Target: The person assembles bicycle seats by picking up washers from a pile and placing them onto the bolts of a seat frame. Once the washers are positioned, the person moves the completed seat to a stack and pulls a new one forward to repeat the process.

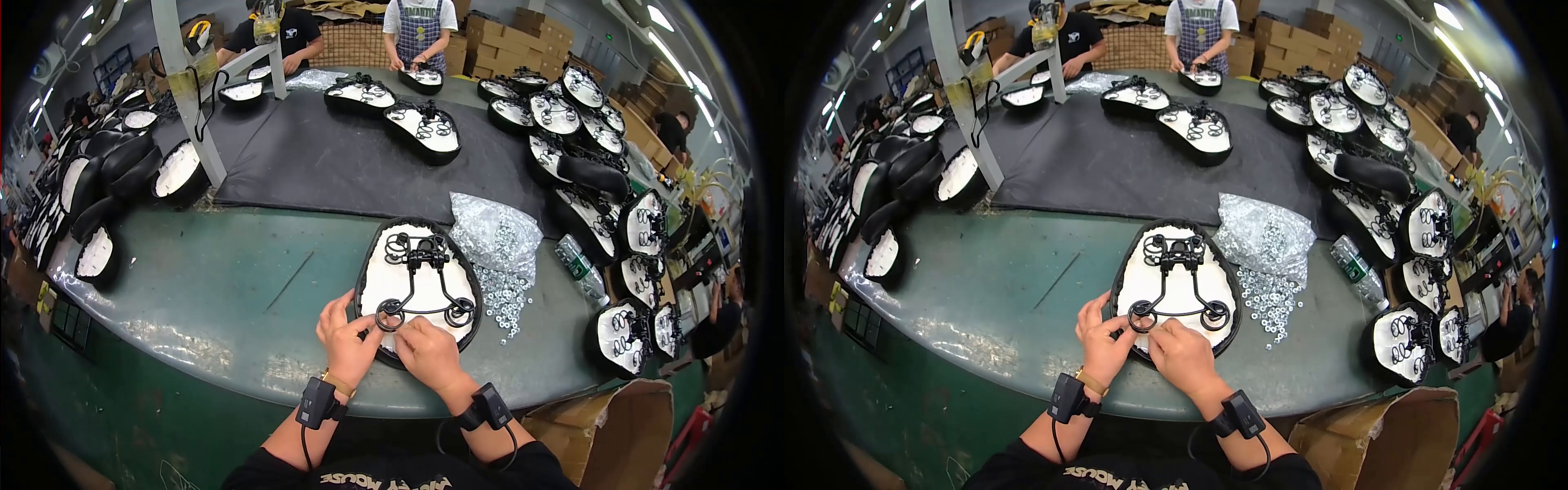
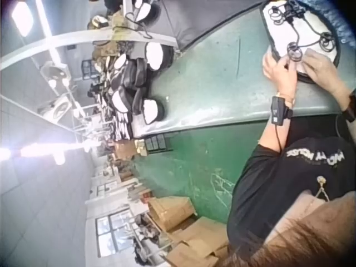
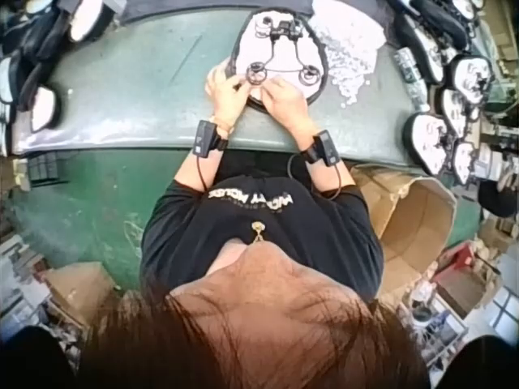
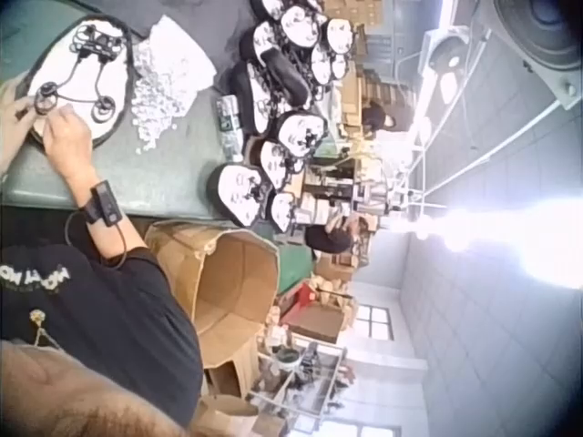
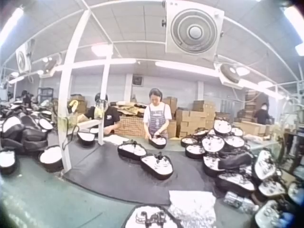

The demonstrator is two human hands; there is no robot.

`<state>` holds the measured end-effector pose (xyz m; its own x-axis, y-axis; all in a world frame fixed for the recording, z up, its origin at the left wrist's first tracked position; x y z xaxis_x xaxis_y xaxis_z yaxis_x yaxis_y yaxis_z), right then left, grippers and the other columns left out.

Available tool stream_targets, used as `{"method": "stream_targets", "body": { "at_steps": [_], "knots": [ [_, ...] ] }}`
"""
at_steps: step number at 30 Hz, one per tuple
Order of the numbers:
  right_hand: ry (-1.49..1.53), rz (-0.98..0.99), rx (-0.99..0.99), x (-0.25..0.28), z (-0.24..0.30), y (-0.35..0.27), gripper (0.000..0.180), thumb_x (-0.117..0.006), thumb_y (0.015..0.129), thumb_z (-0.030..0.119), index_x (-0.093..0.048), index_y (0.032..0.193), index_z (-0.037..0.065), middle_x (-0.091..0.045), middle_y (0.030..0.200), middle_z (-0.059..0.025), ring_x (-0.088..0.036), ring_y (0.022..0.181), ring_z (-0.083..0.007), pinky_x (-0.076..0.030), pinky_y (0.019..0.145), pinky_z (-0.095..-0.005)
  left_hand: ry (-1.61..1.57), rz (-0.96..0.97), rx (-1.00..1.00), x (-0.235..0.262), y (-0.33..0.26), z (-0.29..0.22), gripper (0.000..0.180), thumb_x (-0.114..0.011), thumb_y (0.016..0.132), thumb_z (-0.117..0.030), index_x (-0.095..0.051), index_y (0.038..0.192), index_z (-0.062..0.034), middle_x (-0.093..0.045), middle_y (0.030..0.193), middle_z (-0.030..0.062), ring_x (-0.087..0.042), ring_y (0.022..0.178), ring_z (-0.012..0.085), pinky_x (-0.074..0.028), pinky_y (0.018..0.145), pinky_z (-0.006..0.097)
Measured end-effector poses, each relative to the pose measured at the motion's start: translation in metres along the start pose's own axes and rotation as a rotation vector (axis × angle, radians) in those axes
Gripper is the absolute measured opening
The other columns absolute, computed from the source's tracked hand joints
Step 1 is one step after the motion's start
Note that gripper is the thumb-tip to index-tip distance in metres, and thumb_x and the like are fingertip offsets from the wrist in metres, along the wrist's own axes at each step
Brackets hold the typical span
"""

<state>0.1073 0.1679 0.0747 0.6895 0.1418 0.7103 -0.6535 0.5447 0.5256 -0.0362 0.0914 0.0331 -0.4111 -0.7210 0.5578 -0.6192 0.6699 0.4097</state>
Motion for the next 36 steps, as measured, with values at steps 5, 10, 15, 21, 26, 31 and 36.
{"method": "stream_targets", "body": {
  "at_steps": [5,10,15,21,26,31,36],
  "knots": [
    [0.0,0.01,-0.056,0.001,-0.002,0.0,0.008,-0.073,0.085,0.013,-0.075,0.092,0.011,-0.063,0.079,-0.0055,-0.066,0.063,-0.0301,-0.054,0.058,-0.0409,0.012,0.024,-0.039,0.002,0.002,-0.002,0.016,-0.083,0.078,-0.027,-0.082,0.088,-0.0147,-0.057,0.146,0.0111,-0.044,0.136,0.0344,-0.028,0.113,0.051],
    [0.024,0.033,-0.062,-0.003,-0.003,0.0,0.008,-0.072,0.087,0.016,-0.075,0.092,0.011,-0.064,0.079,-0.005,-0.066,0.063,-0.03,-0.054,0.058,-0.0412,0.005,0.045,-0.036,0.003,-0.001,0.001,0.015,-0.081,0.08,-0.024,-0.082,0.091,-0.0137,-0.054,0.148,0.0151,-0.046,0.135,0.0366,-0.032,0.114,0.051],
    [-0.009,0.045,-0.061,-0.004,-0.003,-0.001,0.018,-0.071,0.087,0.017,-0.078,0.103,0.014,-0.063,0.076,-0.0051,-0.065,0.059,-0.0294,-0.053,0.055,-0.0417,-0.417,-0.044,-0.076,0.012,-0.016,-0.005,0.038,-0.078,0.084,-0.016,-0.073,0.121,-0.0085,-0.047,0.151,0.023,-0.053,0.132,0.0411,-0.046,0.109,0.046],
    [-0.039,0.047,-0.056,-0.006,-0.005,-0.003,0.02,-0.071,0.085,0.017,-0.079,0.104,0.015,-0.063,0.075,-0.0051,-0.065,0.058,-0.0294,-0.053,0.053,-0.0411,0.039,0.068,-0.448,0.033,-0.014,-0.034,0.045,-0.079,0.086,-0.028,-0.07,0.126,-0.0088,-0.05,0.148,0.0198,-0.056,0.13,0.0388,-0.049,0.105,0.05],
    [-0.094,0.074,-0.026,-0.008,-0.002,-0.002,0.012,-0.072,0.084,0.016,-0.077,0.094,0.013,-0.063,0.074,-0.0052,-0.065,0.058,-0.0298,-0.053,0.054,-0.0412,0.341,0.152,-0.548,0.029,-0.015,-0.043,0.051,-0.076,0.086,-0.045,-0.071,0.122,-0.0091,-0.06,0.14,0.0148,-0.057,0.128,0.0338,-0.046,0.106,0.051],
    [-0.079,0.069,-0.042,-0.004,-0.002,0.0,0.005,-0.072,0.084,0.015,-0.074,0.086,0.01,-0.065,0.075,-0.0055,-0.066,0.062,-0.029,-0.053,0.055,-0.0395,0.348,0.204,-0.543,0.031,-0.014,-0.053,0.068,-0.078,0.08,-0.054,-0.067,0.127,-0.0052,-0.061,0.138,0.0147,-0.054,0.132,0.0332,-0.041,0.111,0.055],
    [-0.019,0.117,-0.095,-0.003,-0.005,0.0,0.013,-0.07,0.085,0.014,-0.077,0.096,0.012,-0.065,0.076,-0.0065,-0.066,0.062,-0.03,-0.053,0.057,-0.0402,0.386,0.247,-0.473,0.022,-0.025,-0.062,0.083,-0.081,0.073,-0.059,-0.063,0.132,-0.0032,-0.058,0.141,0.018,-0.05,0.136,0.033,-0.032,0.117,0.058]
  ]
}}
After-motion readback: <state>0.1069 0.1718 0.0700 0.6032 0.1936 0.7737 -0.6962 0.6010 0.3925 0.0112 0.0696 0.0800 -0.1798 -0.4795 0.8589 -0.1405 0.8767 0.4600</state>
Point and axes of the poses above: each hand's wrist, its own y-axis towards the middle knuckle, its own x-axis out of the back of the hand, z = x × y, the point moved 7 cm from there along y, towards the middle knuckle
